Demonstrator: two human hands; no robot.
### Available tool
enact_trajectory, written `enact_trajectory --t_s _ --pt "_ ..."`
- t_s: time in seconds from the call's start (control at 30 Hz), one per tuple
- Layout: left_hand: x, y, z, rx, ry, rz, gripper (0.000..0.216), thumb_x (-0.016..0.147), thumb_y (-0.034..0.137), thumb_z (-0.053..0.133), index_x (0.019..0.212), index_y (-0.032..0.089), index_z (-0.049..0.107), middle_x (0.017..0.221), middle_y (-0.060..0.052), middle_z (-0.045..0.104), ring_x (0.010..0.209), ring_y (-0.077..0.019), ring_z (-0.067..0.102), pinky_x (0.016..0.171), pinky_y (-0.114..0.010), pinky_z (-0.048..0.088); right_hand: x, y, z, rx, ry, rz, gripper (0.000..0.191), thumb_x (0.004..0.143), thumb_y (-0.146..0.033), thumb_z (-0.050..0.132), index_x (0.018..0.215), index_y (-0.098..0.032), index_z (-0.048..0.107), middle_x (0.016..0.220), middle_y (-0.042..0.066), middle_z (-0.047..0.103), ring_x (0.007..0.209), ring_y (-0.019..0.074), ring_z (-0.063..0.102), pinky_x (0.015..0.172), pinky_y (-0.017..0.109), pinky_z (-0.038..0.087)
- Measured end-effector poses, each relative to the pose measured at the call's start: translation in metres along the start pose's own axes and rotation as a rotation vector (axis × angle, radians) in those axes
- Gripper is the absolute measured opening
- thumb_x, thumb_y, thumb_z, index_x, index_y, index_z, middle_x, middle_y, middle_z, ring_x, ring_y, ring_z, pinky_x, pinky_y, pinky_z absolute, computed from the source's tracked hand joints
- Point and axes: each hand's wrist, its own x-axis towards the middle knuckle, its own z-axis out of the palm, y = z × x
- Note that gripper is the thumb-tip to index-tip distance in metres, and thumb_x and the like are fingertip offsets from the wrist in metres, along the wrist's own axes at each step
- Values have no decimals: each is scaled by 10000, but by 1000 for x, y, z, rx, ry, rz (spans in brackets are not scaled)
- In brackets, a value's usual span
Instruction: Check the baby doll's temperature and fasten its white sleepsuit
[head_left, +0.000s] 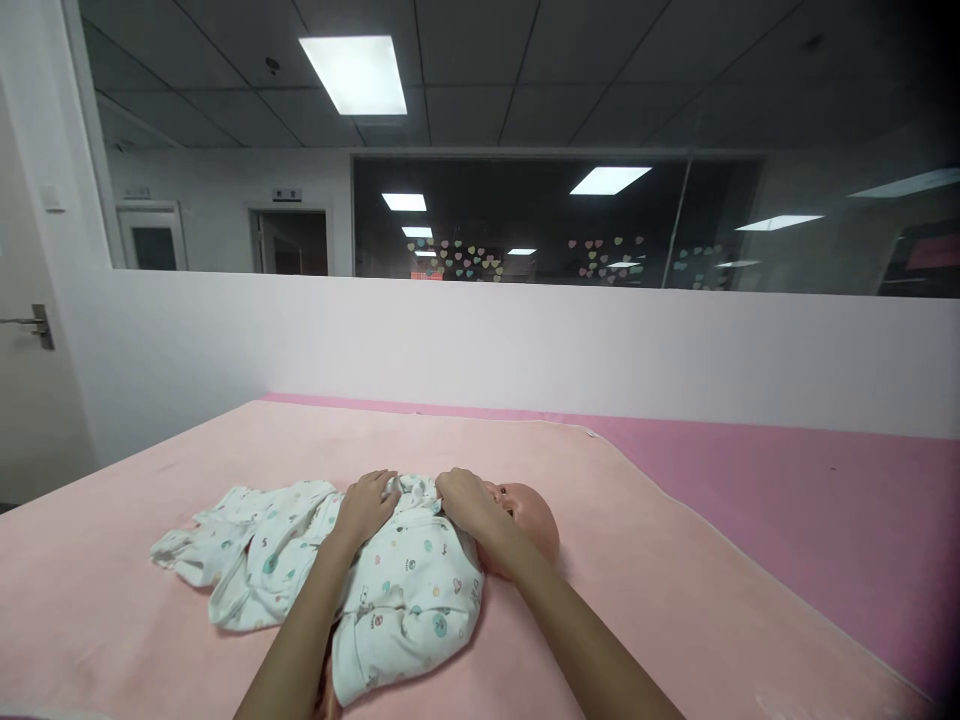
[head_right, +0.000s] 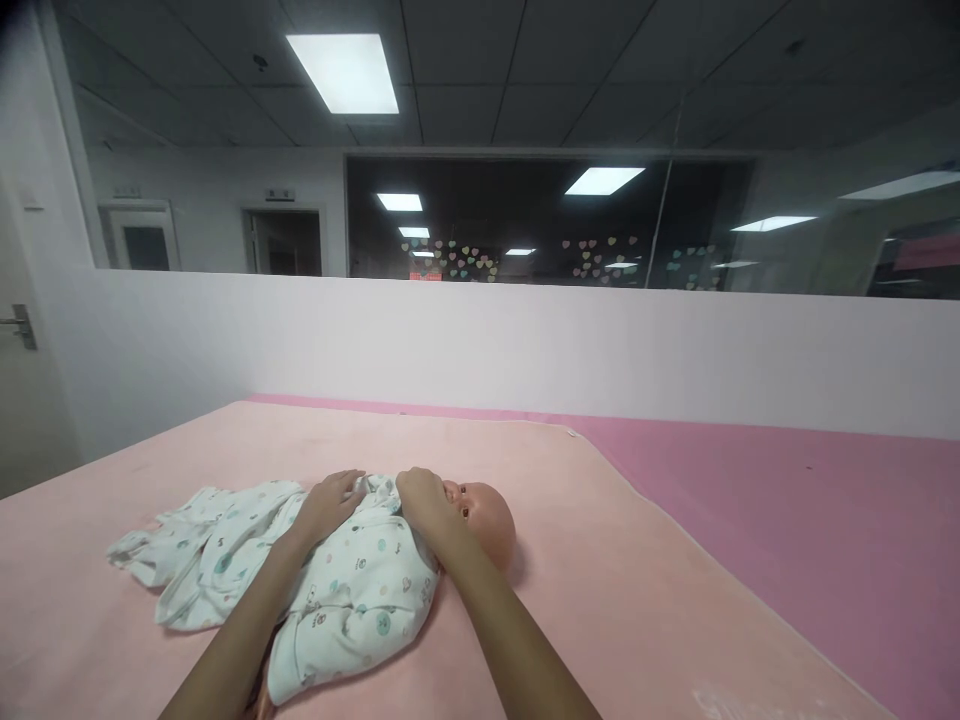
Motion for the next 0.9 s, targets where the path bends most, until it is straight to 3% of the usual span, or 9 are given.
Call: enact_trajectory --t_s 0.1,0.2,0.4,0.5,0.57,0.73,0.83,0.9 --pt "0 -1 2 53 -96 -53 448 780 396 383 1190 234 458 1158 -74 557 1056 -245 495 842 -339 362 -3 -5 0 -37 18 -26 93 794 -221 543 785 -165 616 798 58 598 777 152 561 705 275 430" --pt "-1 -1 3 94 -139 -107 476 783 441 357 1213 250 430 1183 -78 539 1051 -263 498 846 -364 358 -9 -6 -7 -104 39 -83 78 695 -97 591 630 -136 612 651 82 580 757 191 560 743 295 389" --pt "10 -2 8 161 -173 -56 648 723 409 440 1329 251 272 1406 -58 277 1268 -270 255 999 -450 208 -27 -3 -12 -485 166 -310 167 695 -39 497 611 -150 589 714 83 571 770 199 512 756 340 353" --pt "19 0 8 175 -286 -33 723 671 389 486 1340 256 246 1393 -53 305 1288 -288 209 1020 -500 122 -36 -7 -4 -506 159 -305 194 726 -56 471 623 -150 606 743 88 576 776 205 502 808 391 329" --pt "24 1 6 175 -331 -34 717 656 397 490 1327 251 281 1355 -70 371 1257 -298 272 1010 -508 144 -42 -10 0 -485 144 -277 187 735 -66 467 670 -142 625 786 100 586 809 215 503 874 438 285" --pt "23 2 4 215 -271 -51 567 648 449 486 1175 240 495 1228 -116 475 1148 -323 391 922 -465 294 -50 10 -9 -134 295 -233 217 734 -80 448 822 -157 631 920 83 601 939 197 494 993 454 147" --pt "19 1 5 217 -244 -53 477 669 456 467 1081 229 548 1188 -116 499 1133 -306 409 924 -446 290 -46 46 -15 335 435 -55 252 790 -160 408 937 -162 612 1020 69 593 1013 176 475 995 389 199" --pt "16 0 6 199 -247 -53 459 693 458 443 1073 213 527 1173 -111 521 1112 -280 442 944 -431 271 -41 73 -12 753 452 128 252 792 -265 445 939 -150 615 1049 72 589 1017 177 486 958 336 280"
